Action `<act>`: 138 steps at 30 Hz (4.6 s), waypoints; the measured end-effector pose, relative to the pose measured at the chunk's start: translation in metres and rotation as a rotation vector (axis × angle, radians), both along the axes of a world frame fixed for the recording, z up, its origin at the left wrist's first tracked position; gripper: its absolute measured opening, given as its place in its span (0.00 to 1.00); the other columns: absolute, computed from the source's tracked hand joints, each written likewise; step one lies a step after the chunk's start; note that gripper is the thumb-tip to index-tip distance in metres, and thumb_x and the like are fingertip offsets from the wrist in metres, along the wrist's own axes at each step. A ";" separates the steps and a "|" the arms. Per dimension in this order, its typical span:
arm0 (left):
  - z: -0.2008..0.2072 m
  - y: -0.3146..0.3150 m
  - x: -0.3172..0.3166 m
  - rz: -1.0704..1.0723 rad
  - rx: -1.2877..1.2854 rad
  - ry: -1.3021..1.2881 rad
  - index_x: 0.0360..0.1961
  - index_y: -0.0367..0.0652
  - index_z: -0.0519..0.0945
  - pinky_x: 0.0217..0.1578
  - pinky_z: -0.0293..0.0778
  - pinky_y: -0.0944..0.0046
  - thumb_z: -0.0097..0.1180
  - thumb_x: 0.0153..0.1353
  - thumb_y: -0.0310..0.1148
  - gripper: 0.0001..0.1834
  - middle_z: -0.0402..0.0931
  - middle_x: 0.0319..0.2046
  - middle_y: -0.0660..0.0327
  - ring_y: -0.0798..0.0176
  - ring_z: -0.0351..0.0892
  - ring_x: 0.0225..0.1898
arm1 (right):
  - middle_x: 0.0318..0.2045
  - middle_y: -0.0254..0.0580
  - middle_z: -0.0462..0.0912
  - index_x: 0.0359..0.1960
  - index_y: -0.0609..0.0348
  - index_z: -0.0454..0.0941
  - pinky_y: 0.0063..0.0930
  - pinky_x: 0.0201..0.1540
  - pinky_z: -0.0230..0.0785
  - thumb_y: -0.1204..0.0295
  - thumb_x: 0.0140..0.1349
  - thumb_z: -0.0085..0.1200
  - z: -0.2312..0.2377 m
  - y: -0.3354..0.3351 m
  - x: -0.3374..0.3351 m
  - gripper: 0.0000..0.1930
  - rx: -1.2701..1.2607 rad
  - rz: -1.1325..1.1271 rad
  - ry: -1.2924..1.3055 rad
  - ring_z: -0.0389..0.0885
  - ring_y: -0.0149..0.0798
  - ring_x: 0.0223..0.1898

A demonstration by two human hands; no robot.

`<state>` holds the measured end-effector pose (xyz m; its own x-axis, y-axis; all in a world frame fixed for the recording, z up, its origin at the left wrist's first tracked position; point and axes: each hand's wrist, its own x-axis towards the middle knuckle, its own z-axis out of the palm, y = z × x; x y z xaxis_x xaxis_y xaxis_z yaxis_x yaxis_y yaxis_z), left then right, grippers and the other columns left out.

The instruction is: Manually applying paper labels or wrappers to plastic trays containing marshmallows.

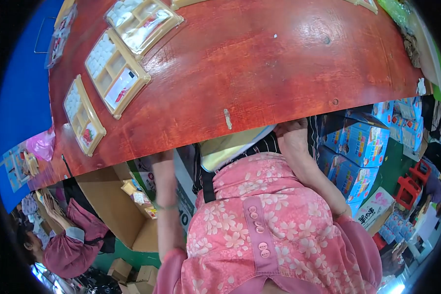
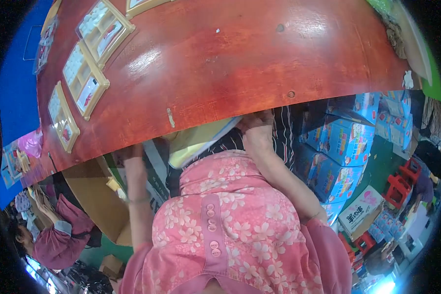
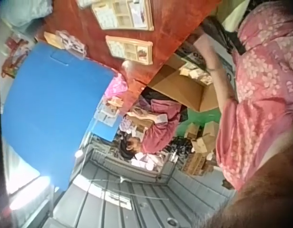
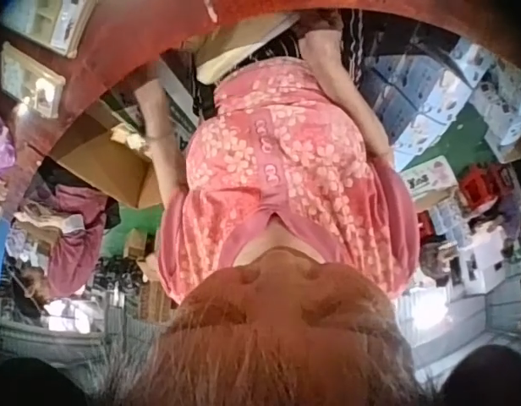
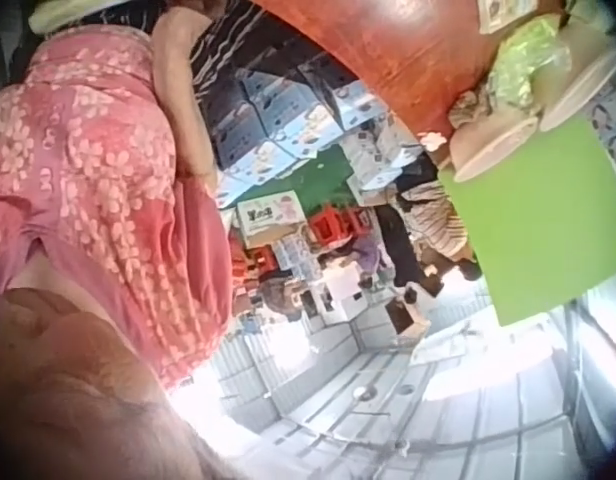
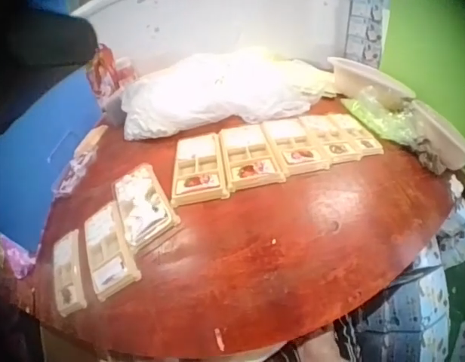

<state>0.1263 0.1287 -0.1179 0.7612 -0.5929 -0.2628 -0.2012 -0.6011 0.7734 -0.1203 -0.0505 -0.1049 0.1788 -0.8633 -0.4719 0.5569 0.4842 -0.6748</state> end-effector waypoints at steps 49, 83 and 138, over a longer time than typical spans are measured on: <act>0.016 -0.043 -0.076 0.489 -0.753 1.365 0.45 0.41 0.76 0.48 0.72 0.49 0.59 0.54 0.28 0.16 0.76 0.46 0.59 0.55 0.75 0.48 | 0.43 0.45 0.79 0.47 0.63 0.73 0.34 0.44 0.72 0.71 0.63 0.52 0.010 0.022 0.035 0.13 0.172 0.877 0.058 0.79 0.38 0.44; -0.013 -0.008 -0.078 0.670 -0.605 1.272 0.50 0.40 0.71 0.43 0.76 0.54 0.57 0.60 0.30 0.18 0.75 0.46 0.55 0.55 0.77 0.44 | 0.41 0.70 0.76 0.62 0.60 0.57 0.61 0.55 0.57 0.46 0.64 0.32 0.196 0.000 0.083 0.34 -0.367 1.482 -0.973 0.74 0.63 0.50; 0.003 -0.039 -0.081 0.622 -0.591 1.319 0.49 0.43 0.73 0.47 0.73 0.51 0.57 0.59 0.29 0.16 0.76 0.45 0.58 0.56 0.77 0.45 | 0.40 0.56 0.82 0.42 0.68 0.78 0.42 0.43 0.77 0.49 0.64 0.41 0.237 -0.016 0.031 0.29 -0.871 1.385 -0.563 0.81 0.51 0.46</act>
